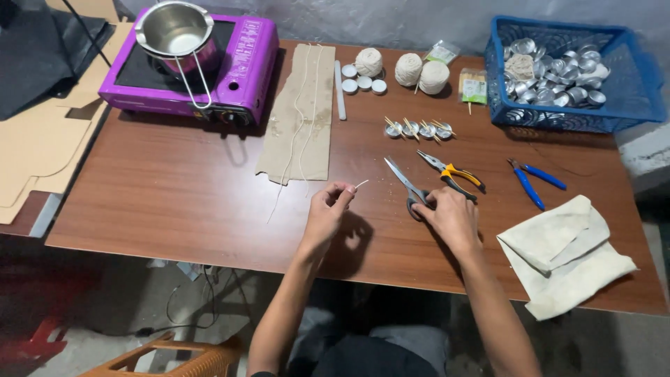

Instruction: Assembling candle wicks by threading string through metal tabs, crimping them with pliers, and cutting them to size.

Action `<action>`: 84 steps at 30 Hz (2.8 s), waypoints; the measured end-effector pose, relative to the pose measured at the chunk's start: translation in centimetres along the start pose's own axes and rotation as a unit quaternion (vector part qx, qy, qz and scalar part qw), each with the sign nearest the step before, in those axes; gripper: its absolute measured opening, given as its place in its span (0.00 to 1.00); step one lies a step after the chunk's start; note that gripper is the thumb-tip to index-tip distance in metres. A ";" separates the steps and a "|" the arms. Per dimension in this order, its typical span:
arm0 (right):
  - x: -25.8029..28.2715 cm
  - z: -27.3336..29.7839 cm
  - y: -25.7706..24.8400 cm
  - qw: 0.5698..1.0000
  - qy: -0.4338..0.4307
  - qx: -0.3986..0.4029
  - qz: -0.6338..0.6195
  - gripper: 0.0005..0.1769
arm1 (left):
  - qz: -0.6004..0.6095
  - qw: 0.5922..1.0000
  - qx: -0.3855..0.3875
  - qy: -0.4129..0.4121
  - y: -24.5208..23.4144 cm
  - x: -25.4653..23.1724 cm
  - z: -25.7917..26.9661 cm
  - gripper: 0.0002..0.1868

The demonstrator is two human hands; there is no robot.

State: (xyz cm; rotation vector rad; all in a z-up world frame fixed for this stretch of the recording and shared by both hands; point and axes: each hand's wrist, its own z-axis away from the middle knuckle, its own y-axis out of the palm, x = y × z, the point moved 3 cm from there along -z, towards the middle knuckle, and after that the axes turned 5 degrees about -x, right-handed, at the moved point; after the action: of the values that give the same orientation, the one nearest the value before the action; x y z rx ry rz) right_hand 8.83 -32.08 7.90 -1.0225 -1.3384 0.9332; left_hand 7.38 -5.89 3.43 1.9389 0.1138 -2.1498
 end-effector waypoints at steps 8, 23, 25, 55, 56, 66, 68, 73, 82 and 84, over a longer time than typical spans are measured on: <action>2.3 0.9 0.1 0.894 -0.189 -0.114 -0.389 0.14 | -0.112 0.988 0.090 0.059 2.7 -1.3 0.3 0.07; 1.7 0.7 0.0 0.901 -0.257 -0.122 -0.327 0.03 | -0.190 0.955 0.186 0.131 5.4 -2.3 -0.7 0.07; 1.5 0.1 0.0 0.903 -0.257 -0.129 -0.319 0.02 | -0.190 0.954 0.198 0.124 5.9 -2.9 -0.6 0.09; 1.0 -5.9 3.4 0.901 -0.325 -0.103 -0.268 0.04 | -0.204 0.934 0.197 0.219 7.2 -0.9 -6.0 0.05; 1.0 -5.9 3.2 0.903 -0.320 -0.102 -0.267 0.04 | -0.216 0.923 0.203 0.246 7.1 -1.6 -5.6 0.05; 0.1 -6.5 5.3 0.898 -0.335 -0.119 -0.261 0.04 | -0.274 0.871 0.191 0.360 6.6 1.6 -6.5 0.08; -0.3 -6.4 5.4 0.897 -0.339 -0.132 -0.252 0.04 | -0.274 0.870 0.196 0.360 6.7 1.1 -6.1 0.09; -0.3 -6.0 4.9 0.898 -0.336 -0.154 -0.238 0.05 | -0.268 0.875 0.195 0.352 6.6 0.0 -5.6 0.10; 0.7 -5.4 3.8 0.889 -0.371 -0.165 -0.212 0.05 | -0.248 0.870 0.215 0.367 6.4 0.4 -6.1 0.07; 0.4 -5.7 4.0 0.887 -0.369 -0.160 -0.227 0.05 | -0.269 0.870 0.208 0.358 6.3 2.0 -7.0 0.08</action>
State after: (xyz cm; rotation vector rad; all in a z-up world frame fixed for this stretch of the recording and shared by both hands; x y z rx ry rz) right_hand 14.67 -30.69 4.39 -0.5314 -2.3145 0.7693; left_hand 15.43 -10.70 1.26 3.2090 0.3865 -1.6633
